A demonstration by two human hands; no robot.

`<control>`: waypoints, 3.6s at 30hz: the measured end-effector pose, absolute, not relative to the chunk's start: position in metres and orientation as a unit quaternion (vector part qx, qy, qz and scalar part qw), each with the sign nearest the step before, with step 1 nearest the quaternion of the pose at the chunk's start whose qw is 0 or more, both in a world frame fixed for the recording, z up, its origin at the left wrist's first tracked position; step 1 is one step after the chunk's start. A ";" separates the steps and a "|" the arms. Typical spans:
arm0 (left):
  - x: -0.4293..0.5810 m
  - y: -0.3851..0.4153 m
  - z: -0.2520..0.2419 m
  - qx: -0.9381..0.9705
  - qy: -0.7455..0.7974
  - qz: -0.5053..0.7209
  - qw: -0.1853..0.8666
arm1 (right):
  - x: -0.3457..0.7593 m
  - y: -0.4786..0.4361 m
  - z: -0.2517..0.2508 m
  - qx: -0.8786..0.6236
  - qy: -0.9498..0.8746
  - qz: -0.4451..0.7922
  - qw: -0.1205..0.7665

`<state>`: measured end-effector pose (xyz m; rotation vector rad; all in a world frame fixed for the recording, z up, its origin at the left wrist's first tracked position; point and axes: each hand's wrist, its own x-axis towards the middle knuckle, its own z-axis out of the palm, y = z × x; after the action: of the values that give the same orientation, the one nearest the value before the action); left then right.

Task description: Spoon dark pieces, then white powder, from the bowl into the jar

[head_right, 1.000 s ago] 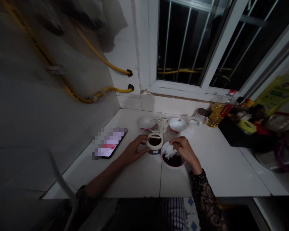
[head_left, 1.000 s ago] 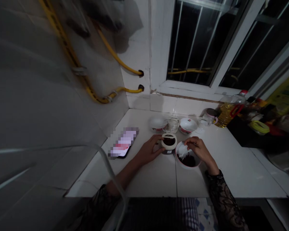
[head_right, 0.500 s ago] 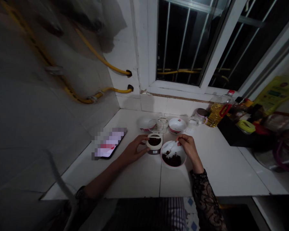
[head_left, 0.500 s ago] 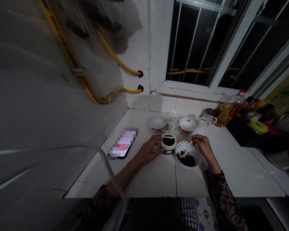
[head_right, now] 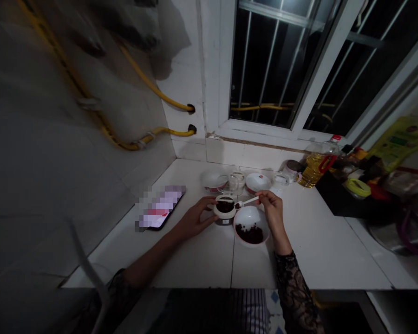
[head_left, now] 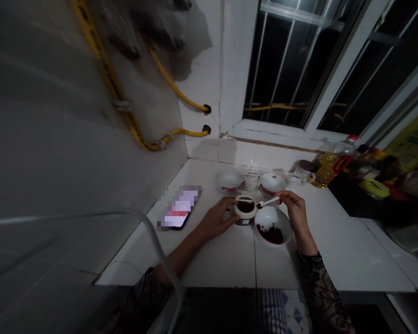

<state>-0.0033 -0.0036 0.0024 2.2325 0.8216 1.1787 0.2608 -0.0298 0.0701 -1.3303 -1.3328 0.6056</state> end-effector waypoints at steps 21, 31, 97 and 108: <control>-0.003 -0.003 0.002 0.819 0.292 0.433 0.237 | 0.275 -0.046 0.069 -0.534 -0.692 0.051 0.482; -0.004 -0.004 0.004 0.818 0.297 0.428 0.244 | 0.287 -0.040 0.070 -0.537 -0.762 0.096 0.348; -0.004 -0.004 0.003 0.818 0.289 0.433 0.244 | 0.279 -0.045 0.072 -0.541 -0.792 0.049 0.279; -0.004 -0.003 0.001 0.818 0.288 0.437 0.237 | 0.272 -0.045 0.072 -0.563 -0.667 0.324 0.365</control>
<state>-0.0036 -0.0029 0.0013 2.2428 0.7896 1.1979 0.2719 -0.0455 0.0717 -1.4465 -1.7151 0.8333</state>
